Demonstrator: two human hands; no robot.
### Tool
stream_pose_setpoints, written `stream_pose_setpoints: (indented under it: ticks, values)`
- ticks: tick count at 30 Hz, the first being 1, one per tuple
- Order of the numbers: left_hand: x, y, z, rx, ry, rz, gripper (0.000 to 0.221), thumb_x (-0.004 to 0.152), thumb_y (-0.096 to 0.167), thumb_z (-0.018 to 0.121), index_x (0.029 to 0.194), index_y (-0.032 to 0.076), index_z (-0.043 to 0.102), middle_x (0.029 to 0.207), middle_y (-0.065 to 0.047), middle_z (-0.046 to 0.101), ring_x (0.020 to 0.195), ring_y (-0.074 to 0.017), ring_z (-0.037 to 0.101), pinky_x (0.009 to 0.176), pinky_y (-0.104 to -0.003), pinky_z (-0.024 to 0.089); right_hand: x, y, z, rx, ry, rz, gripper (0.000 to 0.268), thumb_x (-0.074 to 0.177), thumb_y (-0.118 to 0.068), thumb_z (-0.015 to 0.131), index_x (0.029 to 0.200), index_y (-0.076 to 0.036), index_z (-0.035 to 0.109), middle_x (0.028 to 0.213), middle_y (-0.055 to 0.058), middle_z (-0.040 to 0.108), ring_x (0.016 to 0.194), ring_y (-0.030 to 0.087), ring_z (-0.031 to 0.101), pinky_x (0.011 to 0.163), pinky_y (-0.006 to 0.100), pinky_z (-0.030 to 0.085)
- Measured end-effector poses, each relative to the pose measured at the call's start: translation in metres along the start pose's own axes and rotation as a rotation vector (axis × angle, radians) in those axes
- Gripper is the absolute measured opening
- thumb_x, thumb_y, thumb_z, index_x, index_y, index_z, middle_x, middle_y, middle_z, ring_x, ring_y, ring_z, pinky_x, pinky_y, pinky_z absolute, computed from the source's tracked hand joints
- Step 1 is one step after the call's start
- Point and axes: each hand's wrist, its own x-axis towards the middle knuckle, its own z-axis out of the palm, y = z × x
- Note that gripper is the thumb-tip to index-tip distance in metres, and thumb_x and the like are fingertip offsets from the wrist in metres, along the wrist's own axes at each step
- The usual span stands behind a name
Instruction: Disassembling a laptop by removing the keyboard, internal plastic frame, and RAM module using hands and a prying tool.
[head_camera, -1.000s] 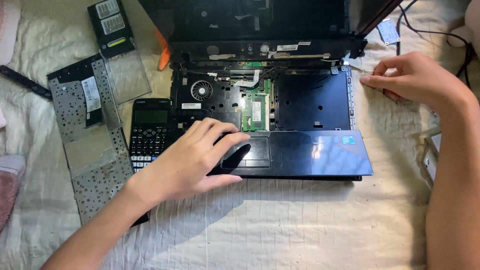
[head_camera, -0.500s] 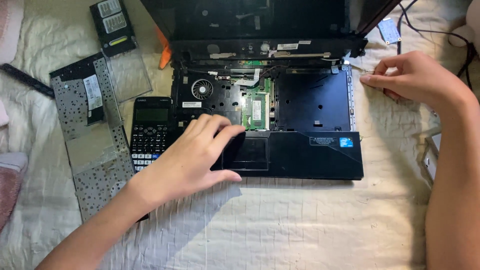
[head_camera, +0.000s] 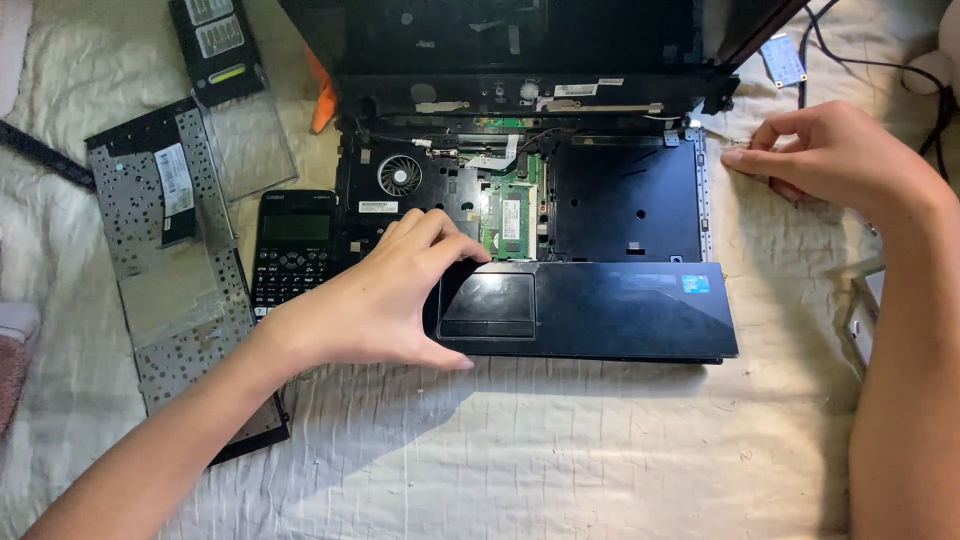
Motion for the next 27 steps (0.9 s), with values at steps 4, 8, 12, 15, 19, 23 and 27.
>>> stream_pose_setpoints:
  ticks: [4,8,12,15,19,23,27]
  values:
    - [-0.005,0.012,0.001,0.041,0.032,0.043,0.087,0.056,0.028,0.099,0.130,0.007,0.056,0.119,-0.011,0.050,0.107,-0.0285,0.049,0.096,-0.040,0.046,0.006,0.007,0.004,-0.055,0.016,0.013,0.041,0.102,-0.034,0.080,0.087,0.004,0.079,0.056,0.020,0.061,0.045,0.026,0.050,0.046,0.032,0.033]
    - [-0.009,0.022,-0.004,0.058,0.120,0.090,0.076,0.068,0.029,0.091,0.131,-0.001,0.060,0.118,-0.013,0.056,0.101,-0.0269,0.056,0.088,-0.036,0.048,0.003,0.005,0.004,-0.055,0.022,-0.009,0.041,0.103,-0.033,0.080,0.086,0.005,0.078,0.056,0.020,0.061,0.045,0.026,0.050,0.046,0.032,0.034]
    - [-0.014,0.016,-0.006,0.140,0.252,0.082,0.058,0.081,0.027,0.078,0.130,0.000,0.065,0.125,-0.014,0.061,0.108,-0.0288,0.056,0.096,-0.041,0.047,0.004,0.006,0.004,-0.058,0.026,-0.002,0.040,0.103,-0.032,0.080,0.086,0.005,0.078,0.055,0.020,0.062,0.044,0.026,0.050,0.045,0.031,0.034]
    - [-0.022,0.016,0.006,0.329,0.214,0.004,0.105,0.076,0.072,0.079,0.136,-0.010,0.053,0.139,-0.026,0.047,0.125,-0.0414,0.044,0.103,-0.053,0.036,0.000,0.000,0.002,-0.015,0.015,0.032,0.039,0.103,-0.030,0.080,0.088,0.006,0.078,0.059,0.020,0.060,0.047,0.026,0.049,0.045,0.033,0.034]
    - [-0.030,0.013,0.007,0.377,0.245,0.024,0.090,0.069,0.050,0.089,0.131,-0.007,0.057,0.129,-0.020,0.052,0.114,-0.0335,0.050,0.099,-0.043,0.041,0.003,0.003,0.004,-0.036,0.019,0.011,0.040,0.103,-0.032,0.079,0.086,0.004,0.077,0.055,0.019,0.060,0.043,0.025,0.048,0.044,0.031,0.031]
    - [-0.025,0.005,0.002,0.251,0.210,0.016,0.085,0.063,0.046,0.096,0.125,-0.001,0.061,0.116,-0.015,0.054,0.104,-0.0302,0.053,0.094,-0.042,0.045,0.002,0.002,0.004,-0.064,0.028,0.006,0.039,0.104,-0.032,0.079,0.087,0.003,0.078,0.056,0.019,0.061,0.044,0.025,0.049,0.045,0.031,0.033]
    - [-0.025,0.011,0.002,0.205,0.235,0.023,0.085,0.057,0.036,0.100,0.122,0.003,0.057,0.117,-0.012,0.056,0.105,-0.0292,0.058,0.096,-0.043,0.048,0.003,0.002,0.005,-0.068,0.032,0.015,0.038,0.103,-0.032,0.079,0.091,0.004,0.079,0.057,0.020,0.062,0.044,0.026,0.052,0.045,0.032,0.036]
